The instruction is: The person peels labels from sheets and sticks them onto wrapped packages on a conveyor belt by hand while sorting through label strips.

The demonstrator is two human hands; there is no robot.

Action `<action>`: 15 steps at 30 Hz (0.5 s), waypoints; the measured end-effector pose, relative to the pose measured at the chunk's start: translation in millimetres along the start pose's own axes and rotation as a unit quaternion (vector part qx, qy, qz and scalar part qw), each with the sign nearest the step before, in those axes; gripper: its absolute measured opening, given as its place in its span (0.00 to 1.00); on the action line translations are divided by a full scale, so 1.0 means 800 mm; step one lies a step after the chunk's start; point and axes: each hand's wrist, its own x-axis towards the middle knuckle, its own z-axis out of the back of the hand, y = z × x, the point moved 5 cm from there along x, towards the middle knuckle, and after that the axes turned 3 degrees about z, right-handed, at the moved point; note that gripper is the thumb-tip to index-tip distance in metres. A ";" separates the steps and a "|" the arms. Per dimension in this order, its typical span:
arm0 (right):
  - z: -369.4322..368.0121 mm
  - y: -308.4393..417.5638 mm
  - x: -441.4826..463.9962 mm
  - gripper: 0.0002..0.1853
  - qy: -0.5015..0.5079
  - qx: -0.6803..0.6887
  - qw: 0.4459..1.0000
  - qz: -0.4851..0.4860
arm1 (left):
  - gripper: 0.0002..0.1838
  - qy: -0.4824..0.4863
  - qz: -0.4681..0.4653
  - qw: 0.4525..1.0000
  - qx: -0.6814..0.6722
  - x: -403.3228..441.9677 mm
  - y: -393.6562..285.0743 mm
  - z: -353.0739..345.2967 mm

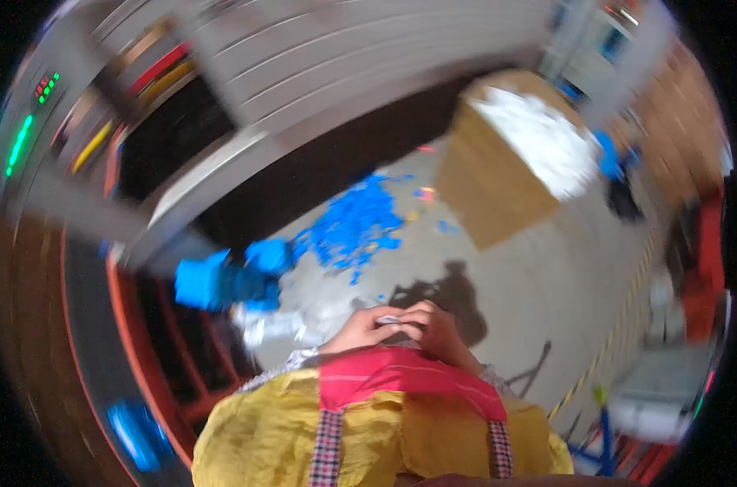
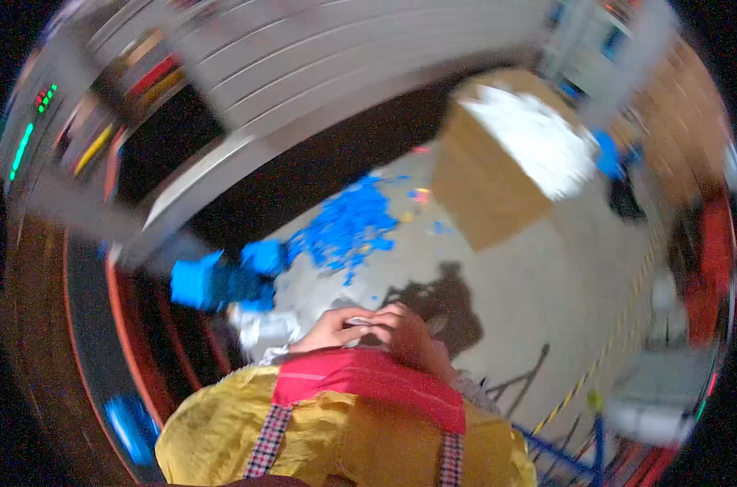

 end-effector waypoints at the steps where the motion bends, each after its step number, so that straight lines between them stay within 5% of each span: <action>1: 0.031 -0.022 -0.023 0.07 -0.004 -0.030 1.000 -0.007 | 0.14 0.032 0.025 0.999 0.008 0.036 -0.006 -0.023; 2: 0.055 -0.052 -0.045 0.08 -0.020 0.042 0.991 -0.125 | 0.14 0.059 0.027 0.997 0.039 0.067 -0.007 -0.044; 6: 0.209 -0.151 -0.140 0.08 -0.126 0.064 0.973 -0.184 | 0.10 0.163 0.064 0.984 -0.017 0.230 -0.036 -0.175; 9: 0.353 -0.200 -0.212 0.07 -0.241 0.085 0.926 -0.279 | 0.11 0.232 0.003 0.972 -0.027 0.350 -0.112 -0.290; 15: 0.632 -0.306 -0.371 0.09 -0.470 0.028 0.788 -0.398 | 0.17 0.200 -0.098 0.973 -0.059 0.588 -0.276 -0.495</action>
